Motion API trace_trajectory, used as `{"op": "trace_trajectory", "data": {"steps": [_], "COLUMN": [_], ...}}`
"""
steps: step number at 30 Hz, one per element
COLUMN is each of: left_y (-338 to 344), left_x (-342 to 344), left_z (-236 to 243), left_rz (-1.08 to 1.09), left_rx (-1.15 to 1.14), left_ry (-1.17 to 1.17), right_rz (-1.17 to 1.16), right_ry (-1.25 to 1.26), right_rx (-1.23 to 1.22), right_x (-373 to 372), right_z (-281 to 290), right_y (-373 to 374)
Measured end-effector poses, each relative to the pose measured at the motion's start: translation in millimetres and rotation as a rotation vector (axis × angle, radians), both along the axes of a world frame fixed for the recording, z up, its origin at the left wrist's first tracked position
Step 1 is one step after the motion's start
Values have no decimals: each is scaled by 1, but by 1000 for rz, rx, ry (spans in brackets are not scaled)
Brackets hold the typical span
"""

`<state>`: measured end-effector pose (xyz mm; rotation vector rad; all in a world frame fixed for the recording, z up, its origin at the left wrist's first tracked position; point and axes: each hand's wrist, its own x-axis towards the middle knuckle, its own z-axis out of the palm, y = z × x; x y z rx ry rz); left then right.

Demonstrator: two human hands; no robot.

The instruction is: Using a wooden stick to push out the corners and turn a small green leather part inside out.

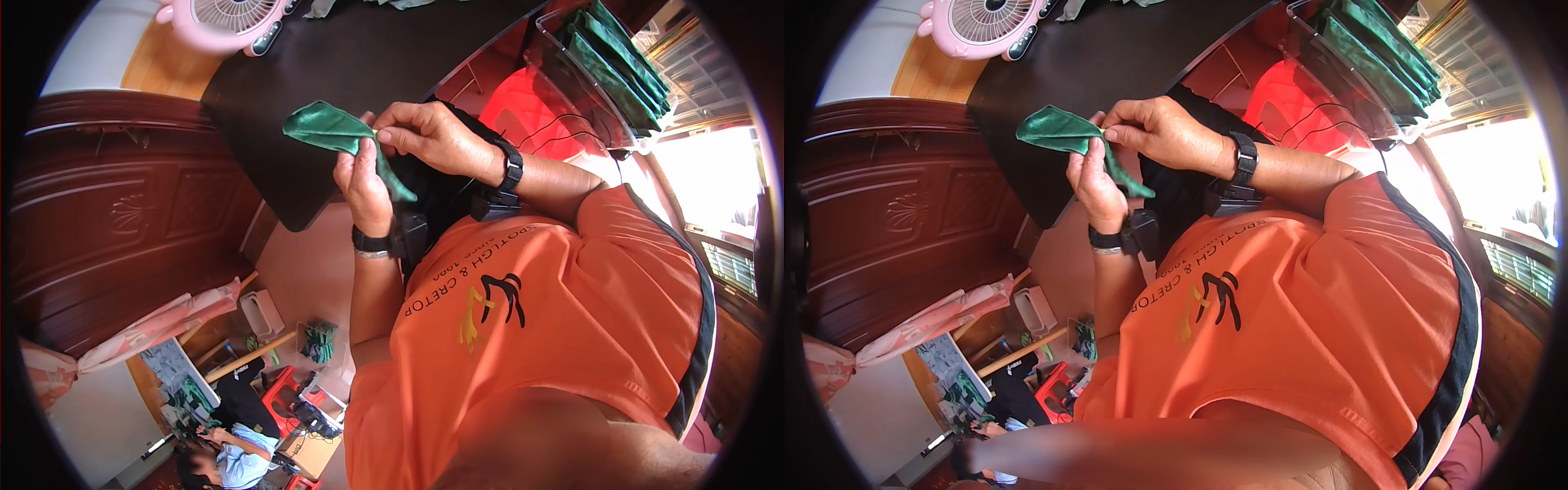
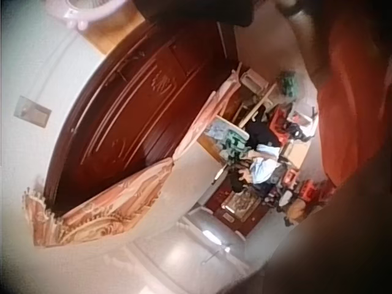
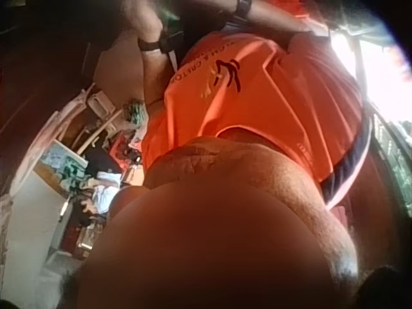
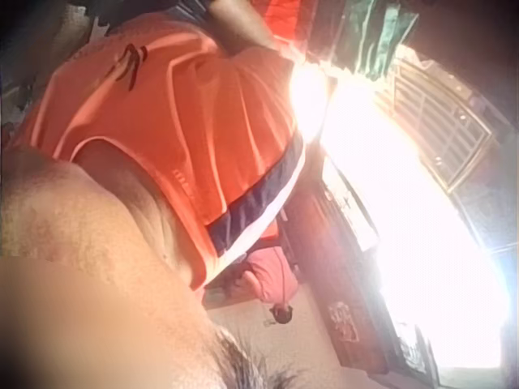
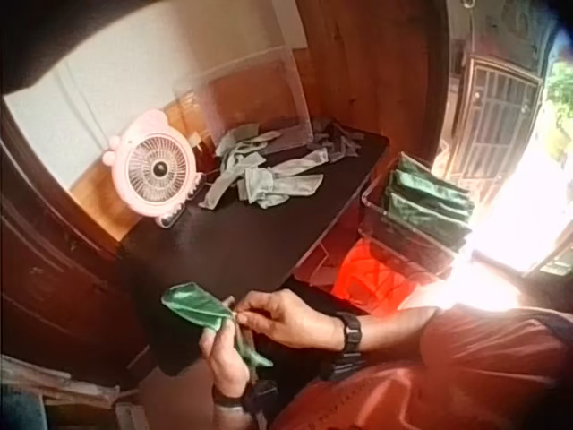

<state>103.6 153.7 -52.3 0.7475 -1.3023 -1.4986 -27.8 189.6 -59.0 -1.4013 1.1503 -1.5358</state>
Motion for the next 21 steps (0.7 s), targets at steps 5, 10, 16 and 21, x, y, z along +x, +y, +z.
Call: {"op": "trace_trajectory", "data": {"steps": [5, 10, 16, 21], "left_y": [-5, -12, -28, -28], "left_x": [19, 20, 22, 19], "left_z": [31, 42, 28, 17], "left_rz": [184, 125, -31, 28], "left_rx": [-179, -9, 113, 184], "left_ry": [-81, 139, 405, 378], "right_rz": [-223, -271, -135, 43], "right_ry": [358, 522, 368, 2], "right_rx": [-112, -175, -28, 168], "right_x": [-16, -14, -13, -10], "right_z": [18, 27, 17, 13], "right_y": [5, 10, 13, 15]}}
